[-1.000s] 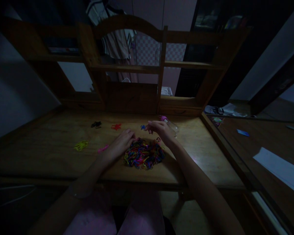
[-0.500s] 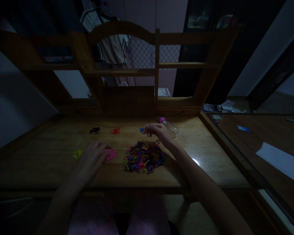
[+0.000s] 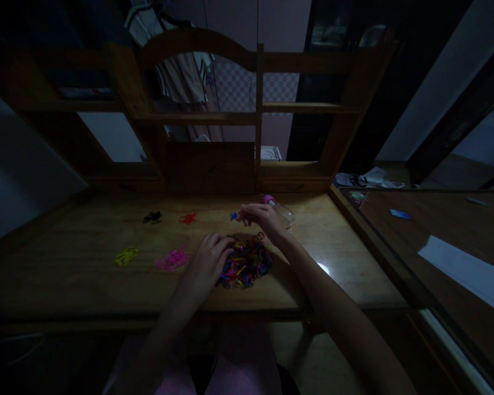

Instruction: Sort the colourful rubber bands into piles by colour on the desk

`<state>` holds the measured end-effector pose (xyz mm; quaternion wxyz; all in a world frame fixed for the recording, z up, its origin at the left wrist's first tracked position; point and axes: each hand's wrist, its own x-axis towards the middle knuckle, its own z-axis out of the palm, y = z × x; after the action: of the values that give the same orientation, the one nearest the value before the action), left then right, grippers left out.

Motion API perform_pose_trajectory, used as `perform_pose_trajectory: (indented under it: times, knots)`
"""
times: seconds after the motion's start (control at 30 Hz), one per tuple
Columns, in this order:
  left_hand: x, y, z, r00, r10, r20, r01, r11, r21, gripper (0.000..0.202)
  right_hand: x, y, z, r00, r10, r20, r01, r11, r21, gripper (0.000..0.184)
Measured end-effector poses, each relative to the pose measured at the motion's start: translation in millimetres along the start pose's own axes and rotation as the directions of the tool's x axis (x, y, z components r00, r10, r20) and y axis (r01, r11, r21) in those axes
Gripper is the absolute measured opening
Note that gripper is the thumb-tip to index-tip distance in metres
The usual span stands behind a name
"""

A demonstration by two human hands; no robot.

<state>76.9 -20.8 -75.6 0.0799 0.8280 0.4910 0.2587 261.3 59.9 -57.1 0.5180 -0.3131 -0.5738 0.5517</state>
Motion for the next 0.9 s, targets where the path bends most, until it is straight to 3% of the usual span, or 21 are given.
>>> perform_pose_trajectory:
  times: [0.3, 0.67, 0.9]
  knots:
    - [11, 10, 10.6, 0.999, 0.019, 0.041, -0.021, 0.999, 0.046, 0.018, 0, -1, -1, 1.000, -0.002, 0.013, 0.001, 0.999, 0.043, 0.027]
    - [12, -9, -3.1, 0.994, -0.071, -0.077, 0.044, 0.951, -0.307, 0.010, 1, -1, -2, 0.999, -0.019, 0.027, 0.018, 0.999, 0.046, 0.028]
    - [8, -11, -7.2, 0.986, -0.166, -0.017, 0.141, 0.883, -0.448, 0.011, 1, -2, -2, 1.000, -0.007, 0.026, 0.007, 1.000, 0.013, 0.029]
